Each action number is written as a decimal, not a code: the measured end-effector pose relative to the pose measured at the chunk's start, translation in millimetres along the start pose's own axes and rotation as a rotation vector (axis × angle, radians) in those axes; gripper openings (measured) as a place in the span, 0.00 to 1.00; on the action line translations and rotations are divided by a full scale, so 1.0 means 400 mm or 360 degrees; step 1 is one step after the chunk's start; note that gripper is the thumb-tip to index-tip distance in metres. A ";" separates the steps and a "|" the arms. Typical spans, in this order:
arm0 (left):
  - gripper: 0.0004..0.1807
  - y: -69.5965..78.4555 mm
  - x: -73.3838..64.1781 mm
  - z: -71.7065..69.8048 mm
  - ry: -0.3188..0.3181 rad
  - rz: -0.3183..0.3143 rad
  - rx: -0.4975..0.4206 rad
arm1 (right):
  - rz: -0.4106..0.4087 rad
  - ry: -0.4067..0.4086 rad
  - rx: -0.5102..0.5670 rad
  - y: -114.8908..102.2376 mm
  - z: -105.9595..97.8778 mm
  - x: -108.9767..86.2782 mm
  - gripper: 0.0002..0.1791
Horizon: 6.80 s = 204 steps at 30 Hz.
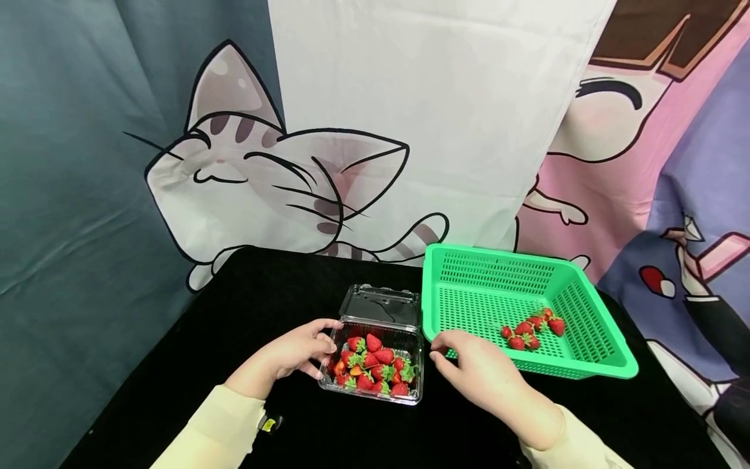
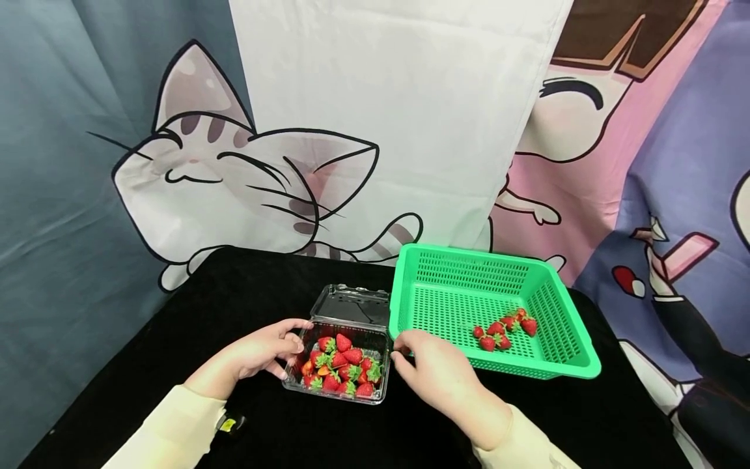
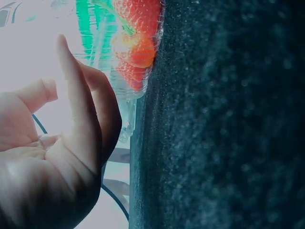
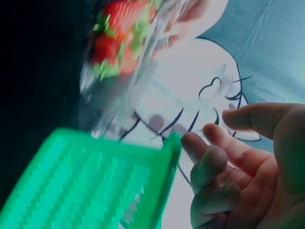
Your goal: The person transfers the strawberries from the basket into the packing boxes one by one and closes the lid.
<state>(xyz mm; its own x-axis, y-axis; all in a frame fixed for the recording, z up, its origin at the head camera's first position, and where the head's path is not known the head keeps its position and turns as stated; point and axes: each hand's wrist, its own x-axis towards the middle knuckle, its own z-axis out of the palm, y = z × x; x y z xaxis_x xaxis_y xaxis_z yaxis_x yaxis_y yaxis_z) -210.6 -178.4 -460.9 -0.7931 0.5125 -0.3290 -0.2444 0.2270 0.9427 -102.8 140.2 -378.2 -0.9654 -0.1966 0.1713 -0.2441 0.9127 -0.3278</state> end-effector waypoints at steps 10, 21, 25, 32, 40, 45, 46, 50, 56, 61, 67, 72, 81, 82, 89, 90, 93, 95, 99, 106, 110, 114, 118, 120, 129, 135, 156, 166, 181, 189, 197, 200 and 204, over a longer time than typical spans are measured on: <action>0.32 0.003 -0.002 0.000 -0.0002 0.0010 0.0017 | 0.0069 -0.0187 0.0007 0.117 -0.140 0.014 0.03; 0.32 0.007 -0.007 0.002 0.0000 0.0002 0.0010 | 0.0251 -0.0780 -0.0056 0.261 -0.241 0.117 0.13; 0.31 0.003 -0.006 0.003 -0.0004 -0.0001 0.0005 | 0.0265 -0.0845 -0.0144 0.294 -0.241 0.151 0.13; 0.32 0.001 -0.004 0.003 0.0004 0.0004 0.0004 | 0.0209 -0.0820 -0.0300 0.342 -0.222 0.187 0.10; 0.32 -0.002 -0.003 0.001 -0.0005 -0.0005 -0.0002 | 0.0191 -0.0858 -0.0547 0.367 -0.183 0.202 0.13; 0.32 -0.005 -0.003 -0.001 0.0001 -0.0027 -0.0004 | 0.0081 -0.0881 -0.0603 0.357 -0.161 0.217 0.13; 0.32 -0.006 -0.003 -0.002 0.0003 -0.0029 -0.0002 | 0.0056 -0.0885 -0.0622 0.355 -0.158 0.220 0.13; 0.32 -0.006 0.000 -0.004 -0.0002 -0.0031 -0.0003 | 0.0020 -0.0913 -0.0713 0.347 -0.145 0.232 0.13; 0.32 -0.002 0.003 -0.005 -0.0007 -0.0029 -0.0013 | 0.0121 -0.1018 -0.0754 0.340 -0.125 0.249 0.10; 0.32 0.000 0.003 -0.004 -0.0003 -0.0041 -0.0009 | 0.0159 -0.1141 -0.0707 0.340 -0.102 0.251 0.07; 0.31 0.004 0.001 -0.004 0.0000 -0.0045 -0.0004 | 0.0116 -0.1144 -0.0721 0.342 -0.085 0.249 0.08; 0.32 0.005 0.001 -0.003 0.0007 -0.0038 -0.0002 | 0.0128 -0.1198 -0.0746 0.339 -0.083 0.251 0.07; 0.31 0.008 0.001 -0.002 -0.0005 -0.0037 0.0002 | 0.0186 -0.1223 -0.0705 0.346 -0.097 0.255 0.11; 0.31 0.008 0.002 -0.003 -0.0007 -0.0037 0.0001 | 0.0196 -0.1214 -0.0692 0.348 -0.100 0.256 0.12; 0.32 0.007 -0.001 -0.004 -0.0006 -0.0026 0.0002 | 0.0178 -0.1123 -0.0567 0.359 -0.121 0.272 0.13; 0.31 0.006 -0.001 -0.003 -0.0008 -0.0025 -0.0001 | 0.0175 -0.1099 -0.0529 0.359 -0.124 0.275 0.14; 0.32 0.005 -0.003 -0.002 -0.0012 -0.0024 -0.0007 | 0.0159 -0.1014 -0.0399 0.350 -0.138 0.280 0.20; 0.31 0.003 -0.004 -0.001 -0.0012 -0.0024 -0.0006 | 0.0138 -0.0935 -0.0333 0.338 -0.147 0.279 0.24; 0.32 0.001 -0.003 -0.002 -0.0007 -0.0016 0.0003 | 0.0071 -0.0788 -0.0312 0.296 -0.166 0.268 0.16; 0.32 -0.002 -0.005 -0.002 -0.0013 -0.0020 -0.0007 | 0.0050 -0.0511 -0.0285 0.216 -0.181 0.230 0.11; 0.32 0.001 -0.008 -0.001 -0.0009 -0.0027 -0.0002 | -0.0018 -0.0320 -0.0259 0.166 -0.162 0.196 0.08; 0.31 0.007 -0.010 0.000 -0.0001 -0.0019 0.0008 | -0.0144 -0.0175 -0.0250 0.100 -0.119 0.155 0.05; 0.31 0.007 -0.009 -0.001 0.0001 -0.0009 0.0006 | -0.0310 -0.0097 -0.0285 0.033 -0.065 0.116 0.06; 0.31 0.004 -0.010 -0.003 0.0008 -0.0008 0.0005 | -0.0396 -0.0076 -0.0321 0.004 -0.034 0.104 0.06; 0.31 0.003 -0.010 -0.001 -0.0002 -0.0009 -0.0006 | -0.0640 0.0053 -0.0619 -0.055 0.066 0.089 0.15; 0.31 0.002 -0.001 0.002 -0.0009 -0.0005 0.0004 | -0.0791 0.0322 -0.0819 -0.079 0.115 0.079 0.21; 0.31 0.002 0.003 0.002 0.0006 -0.0025 0.0019 | -0.0649 -0.0042 -0.1276 -0.095 0.185 0.149 0.07; 0.30 0.005 0.007 0.000 -0.0005 -0.0021 0.0015 | -0.0627 -0.0062 -0.1153 -0.093 0.173 0.156 0.09; 0.30 0.005 -0.003 0.001 0.0011 -0.0031 0.0024 | -0.0491 0.0019 -0.0463 -0.068 0.002 0.218 0.10; 0.30 0.004 0.000 0.001 0.0016 -0.0041 0.0026 | -0.0042 -0.0168 -0.0298 0.025 -0.153 0.270 0.17; 0.31 0.006 -0.003 0.001 0.0005 -0.0038 0.0018 | 0.0258 -0.0152 -0.0216 0.177 -0.247 0.296 0.19; 0.31 0.006 -0.004 0.001 0.0004 -0.0040 0.0017 | 0.0353 -0.0172 -0.0199 0.252 -0.259 0.299 0.21; 0.31 0.005 -0.007 0.006 0.0000 -0.0049 0.0012 | 0.0446 -0.0199 -0.0173 0.347 -0.259 0.286 0.21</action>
<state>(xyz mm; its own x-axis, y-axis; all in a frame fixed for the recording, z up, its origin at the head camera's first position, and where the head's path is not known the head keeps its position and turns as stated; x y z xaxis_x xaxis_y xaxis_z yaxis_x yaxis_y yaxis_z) -207.5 -177.5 -458.1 -0.7852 0.5053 -0.3580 -0.2646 0.2489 0.9317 -237.7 281.5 -308.0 -0.9991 0.0314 -0.0293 0.0376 0.9691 -0.2439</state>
